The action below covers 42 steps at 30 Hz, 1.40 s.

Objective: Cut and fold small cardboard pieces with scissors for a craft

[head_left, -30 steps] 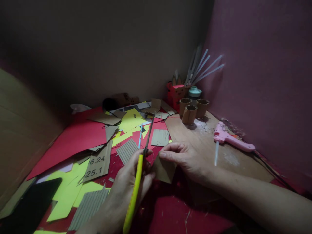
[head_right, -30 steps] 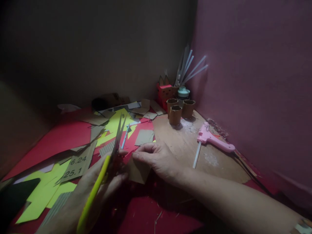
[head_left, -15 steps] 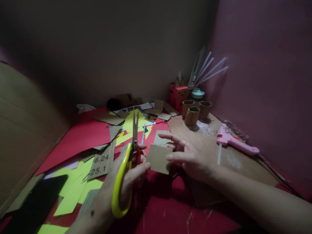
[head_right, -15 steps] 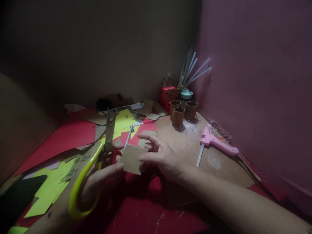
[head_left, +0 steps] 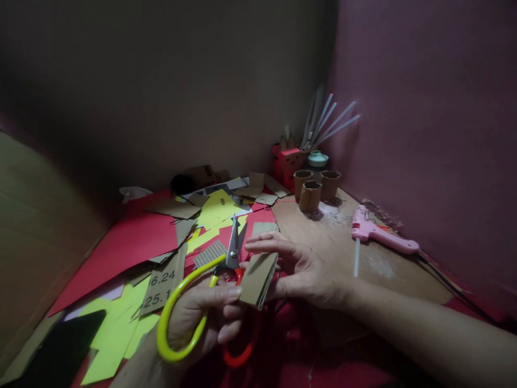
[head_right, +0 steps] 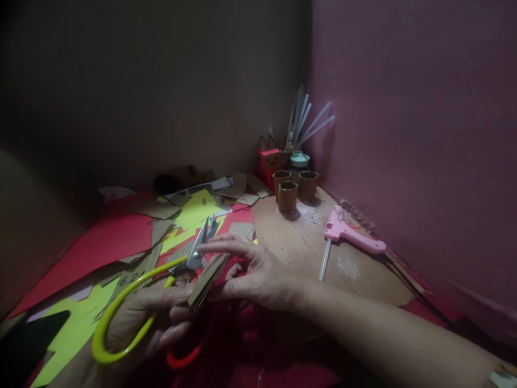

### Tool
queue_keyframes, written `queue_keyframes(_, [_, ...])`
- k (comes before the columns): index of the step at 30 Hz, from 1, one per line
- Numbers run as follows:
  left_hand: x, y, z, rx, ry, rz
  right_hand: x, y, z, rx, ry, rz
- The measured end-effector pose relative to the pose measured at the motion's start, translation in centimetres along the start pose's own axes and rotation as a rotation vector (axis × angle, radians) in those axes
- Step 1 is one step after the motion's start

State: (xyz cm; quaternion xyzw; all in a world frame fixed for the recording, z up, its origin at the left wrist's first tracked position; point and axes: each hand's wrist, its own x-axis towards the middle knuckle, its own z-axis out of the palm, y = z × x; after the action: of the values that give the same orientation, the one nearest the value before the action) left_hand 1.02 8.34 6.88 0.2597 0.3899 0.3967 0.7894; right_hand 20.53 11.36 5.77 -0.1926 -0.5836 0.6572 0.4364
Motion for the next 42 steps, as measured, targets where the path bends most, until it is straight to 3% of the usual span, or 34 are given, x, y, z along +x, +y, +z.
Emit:
queue_keyframes(2, [0.0,0.0,0.0,0.003,0.002,-0.034,0.0,-0.2,0.1,-0.073,0.029,-0.066])
queue_keyframes(5, [0.3,-0.4,-0.5,0.132,-0.016,-0.051,0.0,-0.3,0.3,-0.070,0.053,-0.041])
queue_keyframes(10, [0.6,-0.7,-0.5,0.255,0.122,0.110,0.1,-0.3,0.5,0.035,0.118,0.051])
queue_keyframes(15, [-0.4,0.2,0.6,0.271,0.129,0.279,0.2,0.1,0.3,0.138,0.098,0.134])
queue_keyframes(22, [-1.1,0.0,0.9,0.510,0.147,0.301,-0.1,0.3,0.3,0.136,0.070,0.213])
queue_keyframes(28, [-1.2,-0.6,1.7,0.635,0.263,0.401,-0.3,0.6,0.2,0.180,0.062,0.264])
queue_keyframes(35, [-1.0,-0.8,1.6,0.618,0.278,0.440,-0.4,1.1,-0.1,0.152,0.118,0.280])
queue_keyframes(42, [-0.1,-2.6,1.0,0.566,0.345,0.592,-0.3,1.1,0.4,0.237,0.047,0.199])
